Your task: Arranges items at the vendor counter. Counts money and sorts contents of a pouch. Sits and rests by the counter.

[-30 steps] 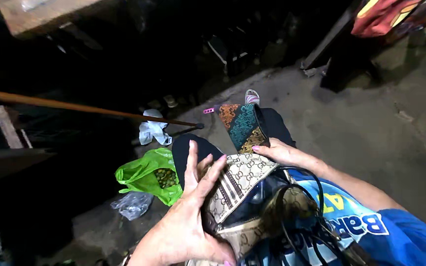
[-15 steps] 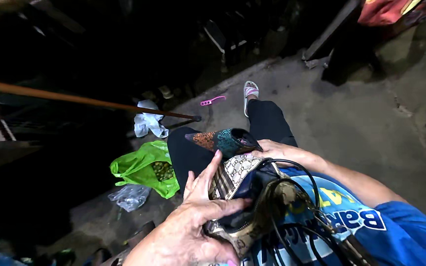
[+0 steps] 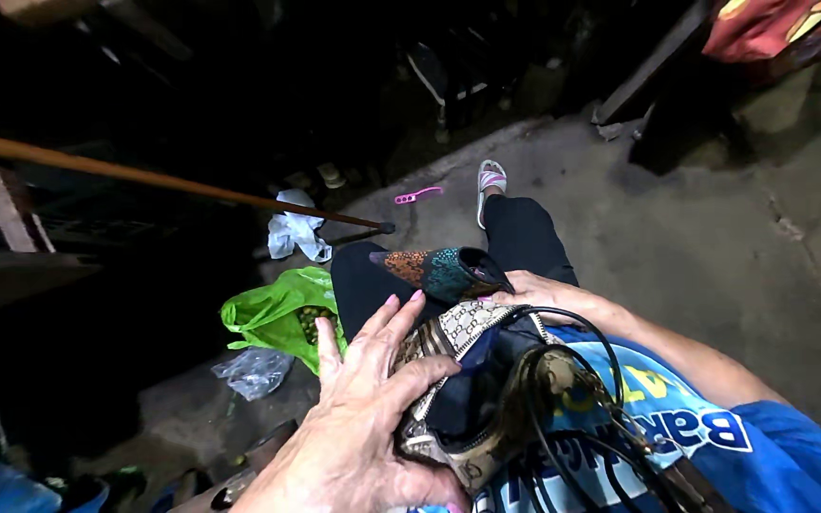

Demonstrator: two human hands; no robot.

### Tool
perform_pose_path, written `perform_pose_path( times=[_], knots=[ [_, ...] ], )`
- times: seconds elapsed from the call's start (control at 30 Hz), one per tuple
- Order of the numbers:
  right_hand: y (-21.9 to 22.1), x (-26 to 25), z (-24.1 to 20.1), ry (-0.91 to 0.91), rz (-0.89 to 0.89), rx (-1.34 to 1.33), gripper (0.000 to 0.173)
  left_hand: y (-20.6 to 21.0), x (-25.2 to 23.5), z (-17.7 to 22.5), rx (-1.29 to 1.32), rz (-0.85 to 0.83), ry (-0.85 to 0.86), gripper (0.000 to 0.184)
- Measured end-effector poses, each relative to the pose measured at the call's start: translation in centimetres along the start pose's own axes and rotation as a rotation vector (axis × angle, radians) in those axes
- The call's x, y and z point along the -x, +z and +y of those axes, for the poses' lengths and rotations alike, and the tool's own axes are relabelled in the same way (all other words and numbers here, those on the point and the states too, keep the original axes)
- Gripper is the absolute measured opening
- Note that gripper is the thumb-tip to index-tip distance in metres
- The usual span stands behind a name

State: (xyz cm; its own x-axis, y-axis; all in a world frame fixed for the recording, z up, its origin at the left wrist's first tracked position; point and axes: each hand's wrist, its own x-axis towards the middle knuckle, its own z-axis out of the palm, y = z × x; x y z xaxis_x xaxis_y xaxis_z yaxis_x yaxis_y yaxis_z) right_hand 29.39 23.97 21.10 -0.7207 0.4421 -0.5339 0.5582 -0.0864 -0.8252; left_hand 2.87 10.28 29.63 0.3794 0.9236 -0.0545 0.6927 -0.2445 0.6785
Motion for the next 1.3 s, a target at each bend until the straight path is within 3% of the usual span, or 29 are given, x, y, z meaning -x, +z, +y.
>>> perform_pose_path(
  times=[0.3, 0.6, 1.03, 1.3],
  knots=[
    [0.0, -0.1, -0.2, -0.020, 0.001, 0.005, 0.035, -1.1, -0.3, 0.6, -0.369, 0.043, 0.078, 0.093],
    [0.0, -0.2, -0.3, -0.007, -0.006, 0.036, 0.037, -0.9, -0.2, 0.5, -0.418, 0.093, 0.077, 0.098],
    [0.2, -0.7, 0.2, 0.058, 0.120, -0.057, 0.036, -0.5, 0.0, -0.6, -0.320, 0.094, 0.087, 0.095],
    [-1.1, -1.7, 1.8, 0.045, 0.375, -0.009, 0.043, 0.5, -0.1, -2.6, 0.090, 0.111, 0.108, 0.087]
  ],
)
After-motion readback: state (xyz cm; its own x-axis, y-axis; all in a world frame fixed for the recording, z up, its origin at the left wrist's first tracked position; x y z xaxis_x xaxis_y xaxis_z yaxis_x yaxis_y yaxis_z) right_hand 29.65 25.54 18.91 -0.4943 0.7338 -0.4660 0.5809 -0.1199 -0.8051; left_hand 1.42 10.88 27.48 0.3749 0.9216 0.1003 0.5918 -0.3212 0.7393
